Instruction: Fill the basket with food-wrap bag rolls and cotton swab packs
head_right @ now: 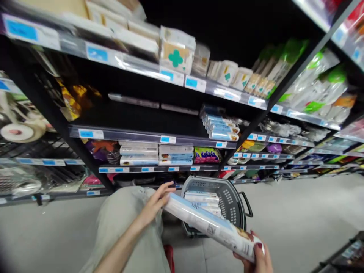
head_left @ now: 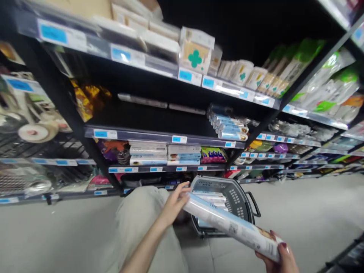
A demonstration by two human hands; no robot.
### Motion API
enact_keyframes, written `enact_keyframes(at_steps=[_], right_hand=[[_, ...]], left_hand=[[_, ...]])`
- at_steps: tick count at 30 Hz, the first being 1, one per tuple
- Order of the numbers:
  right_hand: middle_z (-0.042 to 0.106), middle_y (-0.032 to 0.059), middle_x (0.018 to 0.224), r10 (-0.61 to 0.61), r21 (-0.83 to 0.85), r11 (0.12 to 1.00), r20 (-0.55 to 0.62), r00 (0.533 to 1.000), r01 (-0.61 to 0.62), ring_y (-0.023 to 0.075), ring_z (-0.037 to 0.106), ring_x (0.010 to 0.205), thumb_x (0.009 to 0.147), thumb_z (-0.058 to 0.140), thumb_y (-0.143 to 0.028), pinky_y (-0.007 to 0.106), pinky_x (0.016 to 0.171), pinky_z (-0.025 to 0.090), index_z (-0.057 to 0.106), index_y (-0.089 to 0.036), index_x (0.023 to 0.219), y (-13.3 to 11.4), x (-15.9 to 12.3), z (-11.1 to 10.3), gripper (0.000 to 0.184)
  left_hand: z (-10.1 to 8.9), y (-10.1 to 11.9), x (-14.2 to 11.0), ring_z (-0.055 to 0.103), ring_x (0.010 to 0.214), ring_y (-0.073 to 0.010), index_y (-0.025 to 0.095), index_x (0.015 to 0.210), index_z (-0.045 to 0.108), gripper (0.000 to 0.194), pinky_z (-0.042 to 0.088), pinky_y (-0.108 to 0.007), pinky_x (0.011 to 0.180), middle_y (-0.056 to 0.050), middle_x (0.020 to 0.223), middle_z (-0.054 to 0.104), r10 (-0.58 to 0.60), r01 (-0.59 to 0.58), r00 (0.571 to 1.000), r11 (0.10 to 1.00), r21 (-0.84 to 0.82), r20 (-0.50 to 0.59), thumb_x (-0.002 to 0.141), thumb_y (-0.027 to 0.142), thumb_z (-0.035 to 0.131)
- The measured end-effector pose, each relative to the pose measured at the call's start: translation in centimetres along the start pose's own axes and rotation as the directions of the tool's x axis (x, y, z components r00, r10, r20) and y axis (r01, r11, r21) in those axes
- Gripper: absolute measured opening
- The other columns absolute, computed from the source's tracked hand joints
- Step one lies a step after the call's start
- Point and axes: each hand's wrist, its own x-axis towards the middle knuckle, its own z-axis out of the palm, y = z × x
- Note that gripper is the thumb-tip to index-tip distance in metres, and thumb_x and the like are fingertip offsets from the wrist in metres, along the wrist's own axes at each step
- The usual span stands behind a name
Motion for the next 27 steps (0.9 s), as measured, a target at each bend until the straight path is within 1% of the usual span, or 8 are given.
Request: enact_keyframes(at_steps=[2, 5, 10, 14, 18, 21, 24, 27], right_hand=[[0.067, 0.0083, 0.097, 0.046, 0.022, 0.999, 0.071, 0.996, -0.048, 0.0252, 0.065, 0.079, 0.068, 0.067, -0.049, 0.035, 0.051, 0.057, 0.057, -0.016, 0.107, 0.6, -0.2, 1.0, 0.052], [0.066, 0.0109, 0.101, 0.060, 0.052, 0.996, 0.162, 0.985, -0.069, 0.0273, 0.065, 0.085, 0.071, 0.063, -0.052, 0.036, 0.052, 0.057, 0.057, -0.017, 0.107, 1.1, -0.6, 3.1, 0.050], [0.063, 0.0099, 0.106, -0.046, 0.043, 0.998, 0.208, 0.977, 0.038, 0.0267, 0.063, 0.088, 0.076, 0.058, -0.048, 0.032, 0.051, 0.056, 0.058, -0.019, 0.110, 0.5, -1.8, 6.0, 0.045], [0.065, 0.0093, 0.101, -0.116, 0.055, 0.993, 0.189, 0.975, 0.107, 0.0268, 0.063, 0.091, 0.068, 0.066, -0.047, 0.036, 0.064, 0.055, 0.057, -0.021, 0.113, -0.2, -2.6, 6.4, 0.053], [0.063, 0.0094, 0.113, -0.184, 0.020, 0.983, 0.151, 0.971, 0.184, 0.0276, 0.060, 0.102, 0.063, 0.074, -0.044, 0.043, 0.082, 0.051, 0.054, -0.026, 0.119, -0.5, -3.3, 5.9, 0.063], [0.063, 0.0095, 0.112, -0.215, -0.011, 0.976, 0.145, 0.966, 0.219, 0.0292, 0.057, 0.106, 0.066, 0.071, -0.048, 0.048, 0.083, 0.049, 0.049, -0.027, 0.125, -0.3, -3.7, 5.8, 0.067], [0.062, 0.0096, 0.112, -0.262, -0.030, 0.963, 0.143, 0.955, 0.268, 0.0308, 0.056, 0.107, 0.067, 0.069, -0.054, 0.049, 0.081, 0.050, 0.047, -0.027, 0.127, 0.0, -3.9, 6.2, 0.069], [0.062, 0.0093, 0.112, -0.306, -0.024, 0.950, 0.120, 0.945, 0.311, 0.0280, 0.058, 0.103, 0.067, 0.070, -0.054, 0.045, 0.081, 0.050, 0.048, -0.025, 0.126, -0.2, -4.2, 6.9, 0.069]], left_hand=[[-0.6, -0.5, 0.3, 0.060, 0.089, -0.0248, 0.019, 0.103, 0.062, 0.035, 0.043, -0.035, 0.080, -0.009, 0.100, 0.069, -0.068, 0.069, 0.996, 0.998, 0.008, -0.057, 0.076, 0.041, 0.056], [-1.5, -1.0, 0.7, 0.059, 0.077, -0.0213, 0.018, 0.082, 0.067, 0.027, 0.042, -0.028, 0.068, -0.005, 0.080, 0.068, -0.104, 0.097, 0.976, 0.994, -0.049, -0.192, 0.075, 0.042, 0.056], [-2.7, -1.2, 0.8, 0.053, 0.063, -0.0149, 0.016, 0.077, 0.066, 0.031, 0.039, -0.022, 0.053, 0.000, 0.068, 0.060, -0.155, 0.098, 0.942, 0.975, -0.197, -0.299, 0.073, 0.045, 0.057], [-3.0, -0.7, 0.2, 0.050, 0.051, -0.0127, 0.016, 0.089, 0.063, 0.044, 0.039, -0.020, 0.038, 0.001, 0.063, 0.055, -0.308, 0.227, 0.936, 0.898, -0.378, -0.169, 0.070, 0.055, 0.057], [-3.3, -0.5, -0.3, 0.038, 0.034, -0.0071, 0.015, 0.093, 0.057, 0.049, 0.035, -0.019, 0.028, 0.006, 0.052, 0.046, -0.407, 0.365, 0.914, 0.818, -0.444, 0.002, 0.069, 0.058, 0.059], [-3.5, -0.5, -0.5, 0.043, 0.038, -0.0077, 0.017, 0.089, 0.055, 0.039, 0.037, -0.018, 0.032, 0.005, 0.057, 0.049, -0.359, 0.337, 0.932, 0.808, -0.483, 0.049, 0.070, 0.050, 0.061], [-3.6, -0.5, -0.7, 0.051, 0.052, -0.0109, 0.018, 0.087, 0.057, 0.031, 0.040, -0.018, 0.041, 0.002, 0.065, 0.054, -0.180, 0.153, 0.984, 0.829, -0.539, 0.002, 0.068, 0.041, 0.062], [-3.8, -0.5, -1.0, 0.051, 0.056, -0.0122, 0.017, 0.089, 0.058, 0.031, 0.039, -0.020, 0.048, 0.001, 0.067, 0.057, 0.002, -0.025, 0.999, 0.838, -0.546, -0.043, 0.066, 0.038, 0.061]])
